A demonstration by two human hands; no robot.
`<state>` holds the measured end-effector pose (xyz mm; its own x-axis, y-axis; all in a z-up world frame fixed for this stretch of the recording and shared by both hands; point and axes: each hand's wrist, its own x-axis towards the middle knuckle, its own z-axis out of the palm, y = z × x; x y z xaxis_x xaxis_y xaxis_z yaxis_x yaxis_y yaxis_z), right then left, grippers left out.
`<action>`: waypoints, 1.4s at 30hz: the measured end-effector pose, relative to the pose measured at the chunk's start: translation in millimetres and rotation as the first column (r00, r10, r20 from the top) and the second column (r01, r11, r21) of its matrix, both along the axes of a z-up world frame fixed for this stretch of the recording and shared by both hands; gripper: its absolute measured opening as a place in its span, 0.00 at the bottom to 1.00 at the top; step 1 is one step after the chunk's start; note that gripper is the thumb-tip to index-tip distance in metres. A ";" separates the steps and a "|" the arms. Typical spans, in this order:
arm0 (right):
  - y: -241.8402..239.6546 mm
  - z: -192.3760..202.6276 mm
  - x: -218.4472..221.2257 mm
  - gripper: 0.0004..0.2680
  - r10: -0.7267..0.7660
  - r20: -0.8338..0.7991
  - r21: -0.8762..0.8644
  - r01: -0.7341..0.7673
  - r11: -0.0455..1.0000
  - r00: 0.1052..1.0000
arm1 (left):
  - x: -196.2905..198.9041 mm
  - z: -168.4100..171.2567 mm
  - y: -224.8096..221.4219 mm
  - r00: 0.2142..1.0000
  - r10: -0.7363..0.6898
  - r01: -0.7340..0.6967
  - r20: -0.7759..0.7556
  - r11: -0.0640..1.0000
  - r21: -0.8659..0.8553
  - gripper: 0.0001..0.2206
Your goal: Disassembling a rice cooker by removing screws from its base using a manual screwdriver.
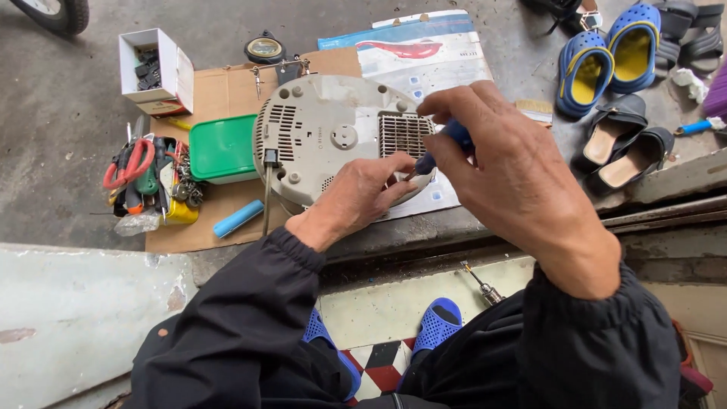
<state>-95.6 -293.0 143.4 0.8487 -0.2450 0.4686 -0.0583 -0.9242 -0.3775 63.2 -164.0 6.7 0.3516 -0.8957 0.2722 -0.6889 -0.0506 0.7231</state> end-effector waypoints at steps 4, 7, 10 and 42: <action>-4.4 3.2 -4.1 0.18 0.105 -0.120 0.125 -0.089 0.988 0.987 | 4.9 7.0 2.2 0.998 -0.050 0.050 -0.036 0.999 -0.004 0.03; 1.7 -5.9 0.9 0.14 0.024 0.028 0.022 -0.025 0.999 0.999 | 4.4 1.2 0.2 1.000 -0.016 0.016 -0.002 0.999 -0.043 0.07; 5.4 -13.6 7.8 0.09 -0.067 0.168 -0.067 0.079 0.995 0.983 | 2.1 -2.5 -4.6 0.999 0.023 -0.020 0.025 0.996 -0.084 0.15; -6.0 -25.1 9.8 0.11 -0.041 0.177 0.076 0.028 0.997 0.983 | 8.0 5.1 -2.1 1.000 0.017 -0.015 -0.023 0.994 0.107 0.15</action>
